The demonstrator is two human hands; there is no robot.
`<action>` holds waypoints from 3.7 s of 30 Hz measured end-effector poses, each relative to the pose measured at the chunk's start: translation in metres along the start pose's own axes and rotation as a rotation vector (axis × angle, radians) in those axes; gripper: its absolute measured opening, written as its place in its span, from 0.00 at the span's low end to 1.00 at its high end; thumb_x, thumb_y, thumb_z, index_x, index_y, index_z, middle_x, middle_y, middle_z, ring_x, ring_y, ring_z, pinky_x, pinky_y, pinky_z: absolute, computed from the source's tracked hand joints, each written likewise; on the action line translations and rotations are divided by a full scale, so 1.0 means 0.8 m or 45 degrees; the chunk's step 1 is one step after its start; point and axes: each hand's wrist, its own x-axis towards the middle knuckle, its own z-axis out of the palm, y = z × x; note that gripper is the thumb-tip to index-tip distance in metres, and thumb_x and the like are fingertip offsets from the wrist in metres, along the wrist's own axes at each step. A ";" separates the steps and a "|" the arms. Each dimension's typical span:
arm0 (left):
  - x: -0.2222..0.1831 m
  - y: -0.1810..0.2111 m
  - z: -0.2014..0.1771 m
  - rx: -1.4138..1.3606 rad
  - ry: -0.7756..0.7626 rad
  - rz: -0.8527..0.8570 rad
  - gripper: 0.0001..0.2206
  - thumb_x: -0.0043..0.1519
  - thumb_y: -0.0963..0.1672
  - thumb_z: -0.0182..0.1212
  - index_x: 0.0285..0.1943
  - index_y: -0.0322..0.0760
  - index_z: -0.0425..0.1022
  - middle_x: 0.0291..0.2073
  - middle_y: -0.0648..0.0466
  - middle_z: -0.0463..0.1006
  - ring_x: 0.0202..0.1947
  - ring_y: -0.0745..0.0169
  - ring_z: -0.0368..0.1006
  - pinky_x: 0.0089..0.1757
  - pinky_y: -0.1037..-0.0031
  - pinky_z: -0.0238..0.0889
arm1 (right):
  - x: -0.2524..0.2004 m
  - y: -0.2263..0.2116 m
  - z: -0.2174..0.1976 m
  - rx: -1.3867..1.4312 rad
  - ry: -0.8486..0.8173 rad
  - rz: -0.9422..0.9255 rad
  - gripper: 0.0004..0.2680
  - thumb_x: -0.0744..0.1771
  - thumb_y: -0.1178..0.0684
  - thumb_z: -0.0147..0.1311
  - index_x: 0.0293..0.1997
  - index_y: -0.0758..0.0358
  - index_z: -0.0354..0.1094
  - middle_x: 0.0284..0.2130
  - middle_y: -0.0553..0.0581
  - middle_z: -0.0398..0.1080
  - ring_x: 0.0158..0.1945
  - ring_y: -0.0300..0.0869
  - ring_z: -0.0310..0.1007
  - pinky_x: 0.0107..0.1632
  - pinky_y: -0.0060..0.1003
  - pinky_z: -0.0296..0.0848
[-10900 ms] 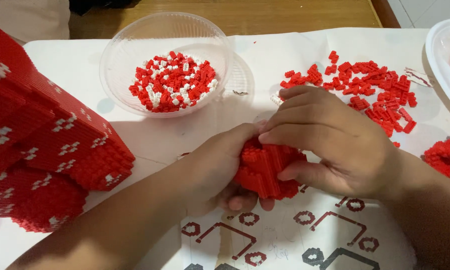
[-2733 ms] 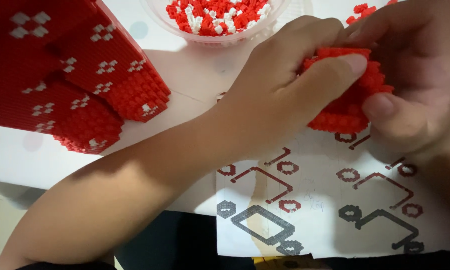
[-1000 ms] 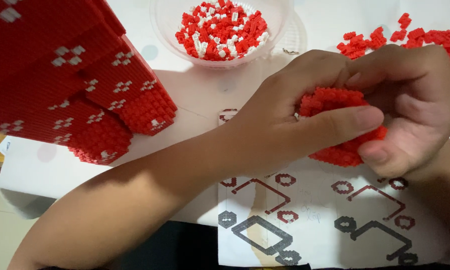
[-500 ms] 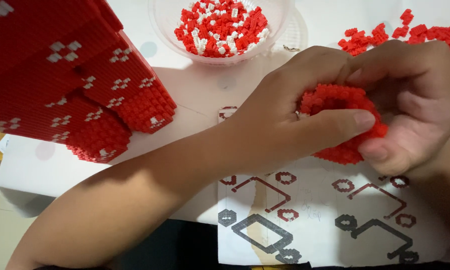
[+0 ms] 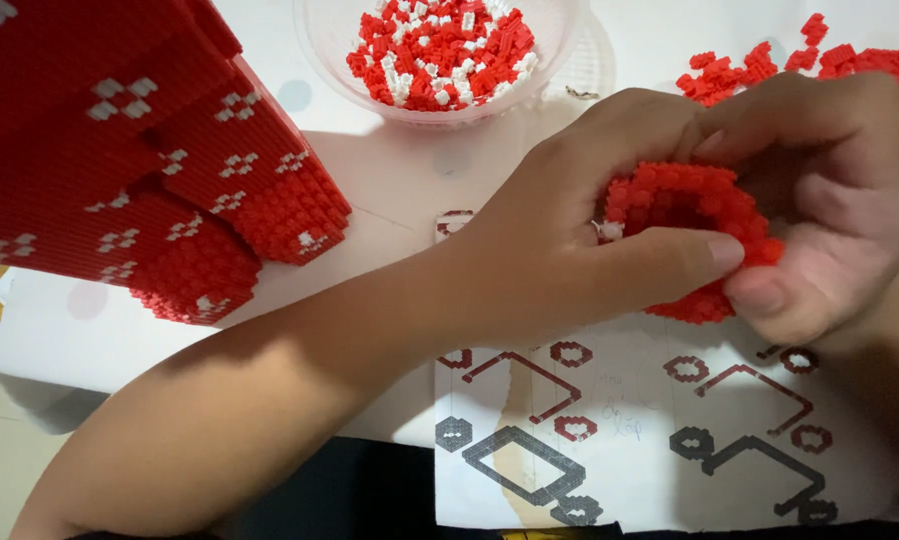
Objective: Assembling a small structure using tiny interlocking plastic blocks and a small tool for alignment.
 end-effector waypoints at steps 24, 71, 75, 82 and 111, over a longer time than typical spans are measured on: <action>0.031 -0.001 -0.010 -0.815 0.502 -0.504 0.26 0.59 0.59 0.44 0.47 0.37 0.75 0.39 0.39 0.82 0.28 0.49 0.76 0.21 0.71 0.64 | 0.091 -0.019 -0.083 -1.016 -0.312 1.252 0.04 0.67 0.53 0.58 0.37 0.58 0.78 0.29 0.52 0.76 0.31 0.41 0.67 0.38 0.40 0.62; 0.024 -0.038 0.001 -0.981 0.494 -0.530 0.23 0.65 0.56 0.47 0.43 0.33 0.74 0.34 0.40 0.81 0.31 0.36 0.79 0.26 0.44 0.71 | 0.074 0.011 -0.122 -1.958 -0.879 1.673 0.13 0.60 0.62 0.59 0.46 0.52 0.81 0.42 0.60 0.84 0.47 0.58 0.84 0.42 0.47 0.76; 0.029 -0.034 0.001 -0.945 0.606 -0.699 0.23 0.65 0.55 0.45 0.45 0.33 0.73 0.37 0.38 0.80 0.33 0.32 0.79 0.27 0.37 0.73 | 0.066 0.016 -0.128 -1.982 -0.958 1.692 0.13 0.62 0.61 0.55 0.48 0.54 0.82 0.47 0.61 0.83 0.50 0.58 0.85 0.47 0.49 0.75; 0.029 -0.030 0.002 -0.899 0.640 -0.746 0.23 0.66 0.55 0.44 0.47 0.32 0.72 0.37 0.41 0.78 0.36 0.38 0.77 0.31 0.37 0.74 | 0.080 0.003 -0.124 -1.908 -0.944 1.783 0.11 0.61 0.58 0.63 0.46 0.53 0.82 0.43 0.59 0.84 0.47 0.56 0.84 0.42 0.45 0.76; 0.032 -0.025 0.002 -0.890 0.582 -0.757 0.27 0.62 0.58 0.43 0.46 0.32 0.73 0.37 0.41 0.79 0.36 0.41 0.78 0.34 0.38 0.77 | 0.071 0.007 -0.147 -1.975 -0.643 1.653 0.24 0.50 0.63 0.74 0.46 0.44 0.80 0.40 0.60 0.84 0.46 0.61 0.84 0.38 0.51 0.77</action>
